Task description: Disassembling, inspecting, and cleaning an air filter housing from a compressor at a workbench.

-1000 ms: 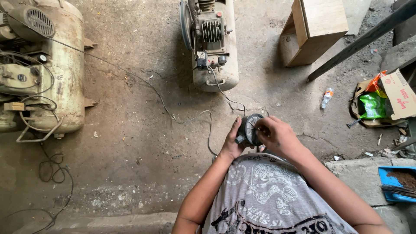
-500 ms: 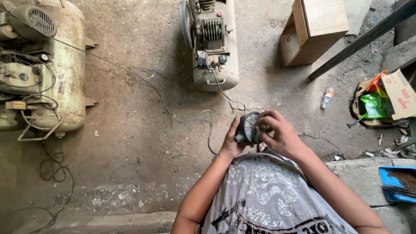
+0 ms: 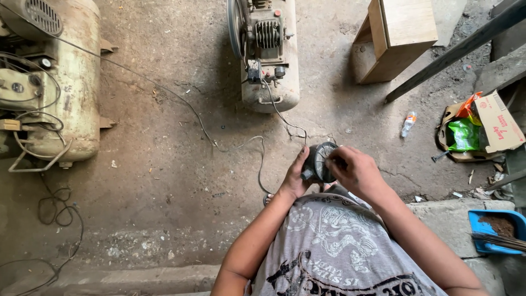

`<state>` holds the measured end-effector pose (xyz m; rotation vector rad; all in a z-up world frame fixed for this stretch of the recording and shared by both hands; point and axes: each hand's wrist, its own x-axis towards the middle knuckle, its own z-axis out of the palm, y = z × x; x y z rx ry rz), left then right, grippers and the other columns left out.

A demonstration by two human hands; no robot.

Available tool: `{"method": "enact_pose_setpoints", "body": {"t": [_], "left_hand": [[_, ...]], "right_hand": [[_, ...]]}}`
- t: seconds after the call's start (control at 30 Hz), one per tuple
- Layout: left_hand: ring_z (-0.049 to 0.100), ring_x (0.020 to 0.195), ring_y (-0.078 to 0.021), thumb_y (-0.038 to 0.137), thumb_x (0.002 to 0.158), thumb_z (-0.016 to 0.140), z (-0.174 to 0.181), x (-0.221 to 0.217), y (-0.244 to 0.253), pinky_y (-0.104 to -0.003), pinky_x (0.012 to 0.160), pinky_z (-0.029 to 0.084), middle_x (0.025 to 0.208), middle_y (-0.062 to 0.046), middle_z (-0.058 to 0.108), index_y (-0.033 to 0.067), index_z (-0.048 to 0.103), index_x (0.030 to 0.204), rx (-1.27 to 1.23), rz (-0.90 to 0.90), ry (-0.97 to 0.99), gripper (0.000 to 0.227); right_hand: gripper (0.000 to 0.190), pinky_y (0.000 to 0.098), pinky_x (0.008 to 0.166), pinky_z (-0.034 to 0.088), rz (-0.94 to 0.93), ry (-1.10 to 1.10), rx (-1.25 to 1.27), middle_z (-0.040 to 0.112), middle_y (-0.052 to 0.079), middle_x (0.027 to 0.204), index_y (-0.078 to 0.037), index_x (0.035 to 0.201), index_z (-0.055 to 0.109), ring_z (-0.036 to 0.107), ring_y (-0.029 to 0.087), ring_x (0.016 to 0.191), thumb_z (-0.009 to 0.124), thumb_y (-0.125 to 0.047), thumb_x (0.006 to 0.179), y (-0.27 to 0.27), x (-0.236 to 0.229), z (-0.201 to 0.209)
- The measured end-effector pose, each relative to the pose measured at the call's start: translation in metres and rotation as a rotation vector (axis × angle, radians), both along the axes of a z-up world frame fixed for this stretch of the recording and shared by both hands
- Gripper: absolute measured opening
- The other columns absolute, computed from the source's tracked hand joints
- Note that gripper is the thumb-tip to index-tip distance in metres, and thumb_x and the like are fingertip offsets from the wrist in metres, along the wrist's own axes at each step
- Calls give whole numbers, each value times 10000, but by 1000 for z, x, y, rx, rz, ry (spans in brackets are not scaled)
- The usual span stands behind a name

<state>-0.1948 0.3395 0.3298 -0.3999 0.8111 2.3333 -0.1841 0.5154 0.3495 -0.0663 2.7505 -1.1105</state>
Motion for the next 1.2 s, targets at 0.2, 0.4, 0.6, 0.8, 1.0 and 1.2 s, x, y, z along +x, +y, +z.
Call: {"method": "enact_pose_setpoints", "body": {"t": [0.2, 0.4, 0.6, 0.8, 1.0, 1.2], "left_hand": [[741, 592, -259, 669, 950, 611, -9, -3, 3, -359, 418, 608, 781, -134, 762, 79, 746, 1021, 8, 23, -3, 610], [737, 594, -262, 679, 950, 599, -46, -5, 4, -362, 427, 611, 806, -137, 766, 82, 743, 1036, 8, 15, -13, 620], [748, 623, -262, 654, 963, 599, -35, 3, 1, -366, 437, 616, 835, -139, 769, 68, 737, 1064, 0, 14, -11, 611], [745, 626, -286, 641, 980, 592, -42, 1, 2, -390, 440, 615, 855, -162, 765, 52, 726, 1088, 5, 30, -2, 613], [745, 608, -258, 652, 964, 595, -18, 1, 2, -355, 424, 613, 821, -141, 764, 71, 730, 1071, 24, 28, -15, 606], [741, 607, -264, 669, 962, 584, -27, -6, 1, -359, 431, 620, 815, -137, 756, 63, 717, 1075, 37, 34, -14, 631]], "right_hand": [[205, 397, 711, 596, -87, 62, -34, 691, 66, 993, -185, 1061, 728, 734, 292, 886, 750, -336, 923, -2, 0, 18], [228, 449, 654, 611, 37, 16, -99, 711, 140, 982, -146, 1082, 753, 743, 390, 843, 716, -84, 867, -4, -1, 23], [281, 393, 641, 613, -106, 36, -75, 692, 130, 941, -92, 1099, 732, 750, 303, 828, 763, -316, 931, -7, 1, 24], [192, 415, 752, 627, 151, 140, -127, 692, 63, 1105, -141, 923, 740, 725, 329, 993, 729, -26, 769, -11, -1, 34], [323, 560, 785, 581, -126, -112, 28, 727, 171, 959, -119, 1097, 719, 724, 407, 915, 696, -401, 943, -3, 0, 21], [272, 416, 774, 613, 39, 32, -255, 661, 74, 1153, -165, 862, 738, 734, 319, 978, 616, 46, 741, -7, 0, 45]]}}
